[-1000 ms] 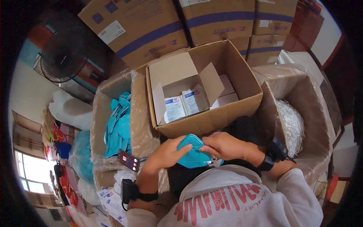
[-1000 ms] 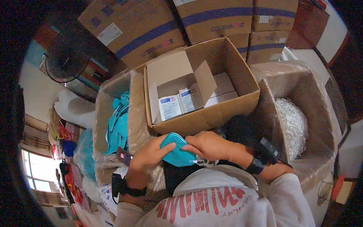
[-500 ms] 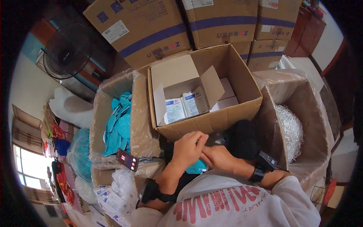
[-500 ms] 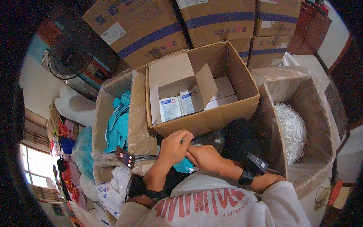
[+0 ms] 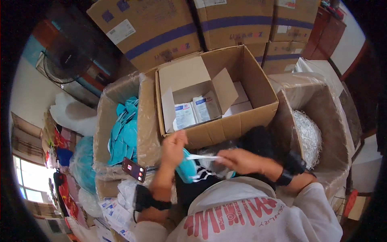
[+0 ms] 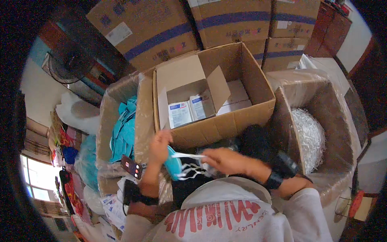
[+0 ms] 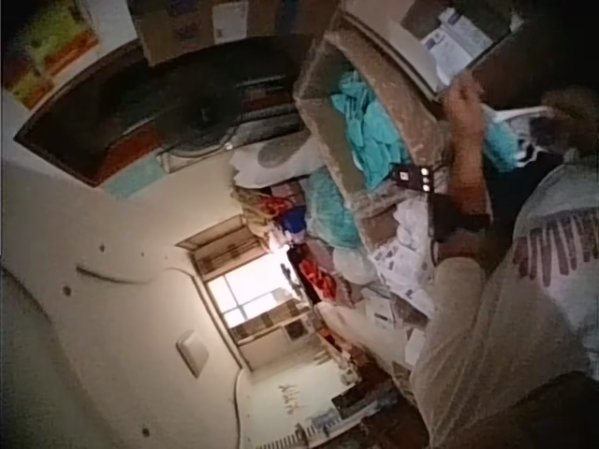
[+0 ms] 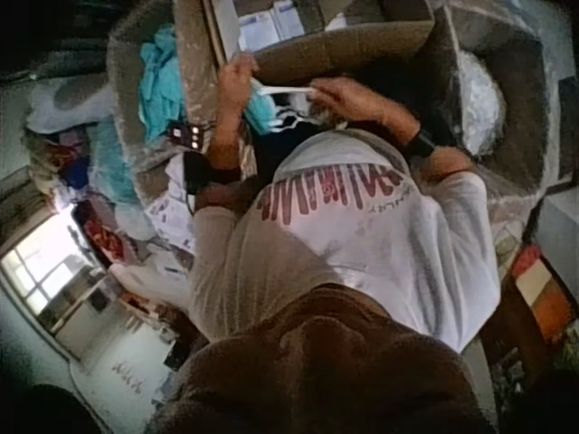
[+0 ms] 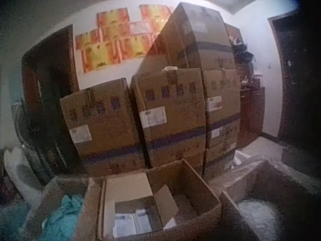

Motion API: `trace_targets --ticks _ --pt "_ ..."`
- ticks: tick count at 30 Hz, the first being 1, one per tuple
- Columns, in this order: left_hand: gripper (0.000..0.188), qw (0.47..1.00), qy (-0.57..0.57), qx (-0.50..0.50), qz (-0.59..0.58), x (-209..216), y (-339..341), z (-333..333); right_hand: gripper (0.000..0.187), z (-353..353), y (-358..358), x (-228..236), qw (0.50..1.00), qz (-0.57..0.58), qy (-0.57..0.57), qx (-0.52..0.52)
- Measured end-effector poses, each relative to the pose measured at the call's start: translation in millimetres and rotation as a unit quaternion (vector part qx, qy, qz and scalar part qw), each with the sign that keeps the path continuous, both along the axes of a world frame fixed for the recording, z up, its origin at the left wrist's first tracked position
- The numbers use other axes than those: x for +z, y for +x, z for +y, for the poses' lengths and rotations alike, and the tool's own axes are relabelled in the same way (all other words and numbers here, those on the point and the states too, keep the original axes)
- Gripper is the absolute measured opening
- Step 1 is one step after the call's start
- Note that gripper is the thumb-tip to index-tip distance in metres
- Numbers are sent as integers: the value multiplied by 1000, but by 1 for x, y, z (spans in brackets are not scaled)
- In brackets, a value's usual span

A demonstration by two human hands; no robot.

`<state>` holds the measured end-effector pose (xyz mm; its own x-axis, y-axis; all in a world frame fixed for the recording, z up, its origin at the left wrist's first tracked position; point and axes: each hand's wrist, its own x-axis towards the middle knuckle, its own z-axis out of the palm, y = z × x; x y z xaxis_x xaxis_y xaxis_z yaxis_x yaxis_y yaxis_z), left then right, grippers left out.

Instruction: Unpacking teal face masks from individual plastic wrappers and placing them into a sorting bin.

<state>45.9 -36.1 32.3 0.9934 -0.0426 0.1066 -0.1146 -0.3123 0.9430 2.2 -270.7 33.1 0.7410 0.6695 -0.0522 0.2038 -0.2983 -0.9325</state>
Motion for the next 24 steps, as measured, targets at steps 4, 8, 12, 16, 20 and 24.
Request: trace_targets --ticks 4,8,12,16,20,24 --pt "30 999 45 -15 -17 26 15 30 29 -28 21 1 982 179 49 33" --pt "25 994 102 -41 -9 36 14 42 31 -34 32 5 957 276 57 71" --pt "24 957 182 -203 102 43 -3 40 33 -27 37 21 972 216 -30 91" --pt "36 805 239 -469 272 19 -63 6 30 -6 26 1 986 162 9 45" --pt "26 936 -5 -318 154 14 -93 -11 32 14 -7 -25 990 127 42 51" --pt "28 932 204 -286 89 19 -82 -11 38 24 -26 -10 976 186 11 112"
